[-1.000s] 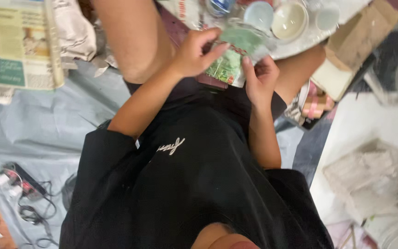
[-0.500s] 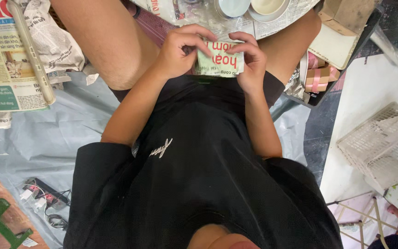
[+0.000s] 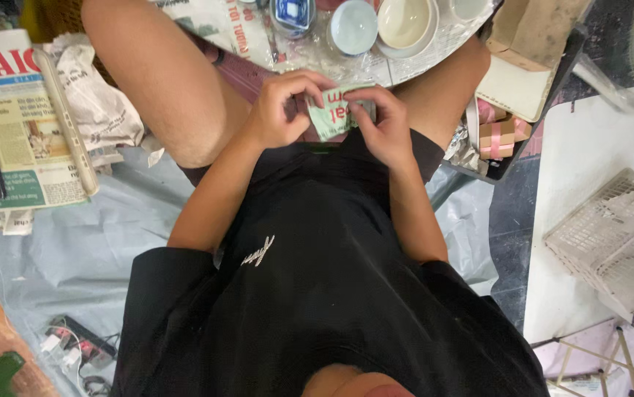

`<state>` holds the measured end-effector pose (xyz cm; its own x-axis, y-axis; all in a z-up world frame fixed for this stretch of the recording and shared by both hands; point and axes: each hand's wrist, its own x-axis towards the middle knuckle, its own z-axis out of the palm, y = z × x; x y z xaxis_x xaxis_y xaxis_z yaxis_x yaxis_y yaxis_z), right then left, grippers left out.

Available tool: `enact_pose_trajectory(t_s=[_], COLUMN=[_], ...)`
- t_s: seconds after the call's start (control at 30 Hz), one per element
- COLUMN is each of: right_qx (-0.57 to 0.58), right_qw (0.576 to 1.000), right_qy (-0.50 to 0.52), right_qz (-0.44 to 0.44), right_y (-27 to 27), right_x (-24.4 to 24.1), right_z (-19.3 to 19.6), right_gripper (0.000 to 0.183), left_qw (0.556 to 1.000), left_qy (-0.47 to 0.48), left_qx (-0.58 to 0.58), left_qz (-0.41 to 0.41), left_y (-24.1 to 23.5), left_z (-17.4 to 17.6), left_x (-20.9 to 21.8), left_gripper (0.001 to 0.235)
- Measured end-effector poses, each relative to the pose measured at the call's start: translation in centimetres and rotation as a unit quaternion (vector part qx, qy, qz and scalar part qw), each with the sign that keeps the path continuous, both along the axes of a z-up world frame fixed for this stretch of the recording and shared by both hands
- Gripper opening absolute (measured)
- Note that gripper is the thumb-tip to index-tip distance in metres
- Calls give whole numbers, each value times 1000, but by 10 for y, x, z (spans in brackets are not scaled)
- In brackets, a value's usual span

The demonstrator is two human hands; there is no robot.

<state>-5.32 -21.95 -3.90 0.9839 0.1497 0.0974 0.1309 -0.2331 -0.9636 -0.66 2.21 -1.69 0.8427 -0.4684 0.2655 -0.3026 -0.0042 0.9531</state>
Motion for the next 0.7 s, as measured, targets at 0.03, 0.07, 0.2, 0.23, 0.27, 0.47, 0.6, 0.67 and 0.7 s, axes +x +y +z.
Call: enact_pose_trajectory(t_s=[0.03,0.07,0.2,0.23,0.27,0.47,0.6,0.67,0.7], right_qx=[-10,-20,12,46,80,133,90,41,18], right_qw=[1000,1000,999,999,997,989,992,995,995], right_qy=[12,24,21,9,-3,54,75,84,87], right_qz=[-2,-3,27,24,22,-17,-39,-35,-33], right_y=[0,1,6,9,12,23,21,16,13], right_x=[0,-2,-9,-10,-9,-8,-8,-8,-7], right_z=[0,1,5,5,4,-7,-18,-19,-19], right_gripper=[17,19,47,53,60,40,15,14,13], left_qw=[1000,1000,996,993,994,989,992,993,992], left_qy=[27,19,-27,-43,-15,132,120,97,88], left_qx=[-8,10,84,102,107,-66,5,53,76], left_qz=[-12,-11,13,25,29,23,33,44,54], left_y=[0,1,-6,-9,-9,-10,-8,-9,-11], left_z=[1,1,-11,-16,-21,-38,-41,-42,-43], left_x=[0,-1,-5,-6,-6,-5,-7,-7,-7], left_gripper=[23,23,25,24,22,19,18,19,20])
